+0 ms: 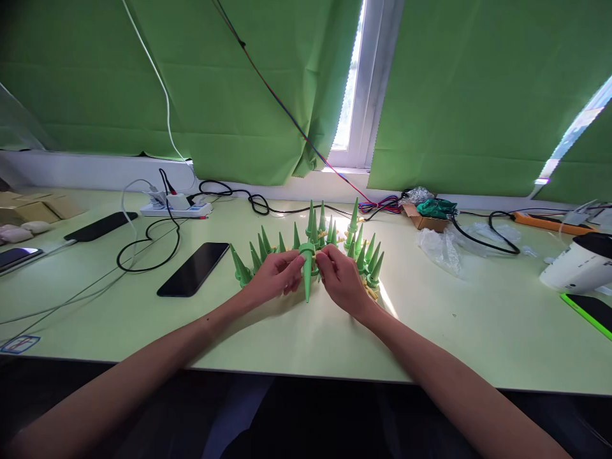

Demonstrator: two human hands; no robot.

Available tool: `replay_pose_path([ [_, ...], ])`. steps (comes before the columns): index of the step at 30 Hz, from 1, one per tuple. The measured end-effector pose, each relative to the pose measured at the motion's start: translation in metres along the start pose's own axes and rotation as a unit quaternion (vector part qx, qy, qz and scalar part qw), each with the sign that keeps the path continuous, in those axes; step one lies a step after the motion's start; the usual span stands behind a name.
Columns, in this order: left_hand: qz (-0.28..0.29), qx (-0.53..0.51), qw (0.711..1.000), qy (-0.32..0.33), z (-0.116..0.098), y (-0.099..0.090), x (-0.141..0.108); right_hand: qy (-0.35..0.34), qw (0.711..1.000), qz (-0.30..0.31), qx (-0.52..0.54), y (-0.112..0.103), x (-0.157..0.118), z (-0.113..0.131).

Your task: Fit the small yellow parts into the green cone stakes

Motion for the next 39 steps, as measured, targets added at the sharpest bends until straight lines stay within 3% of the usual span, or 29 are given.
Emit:
replay_pose_path([
  [16,-0.040,0.033,0.996,0.072,-0.0056,-0.0057,0.0009,0.010,0.998,0.061,-0.001,0.0061,0.0003,-0.0017],
  [31,-0.066,0.151,0.974,0.153,-0.0066,-0.0084,-0.0001,0.009,0.997,0.072,-0.024,0.0065,0.0016,-0.0043],
  [39,-0.068,0.154,0.966,0.198,-0.0055,-0.0072,-0.0025,0.012,0.996,0.074,-0.039,0.0066,0.0019,-0.0025],
])
Point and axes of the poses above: each hand's wrist, its own x-axis towards the middle knuckle, its own y-axis out of the palm, z = x × y, the point moved 5 cm from there along x, towards the middle knuckle, and after that the axes turned 1 degree about -x, right-handed, at the moved point
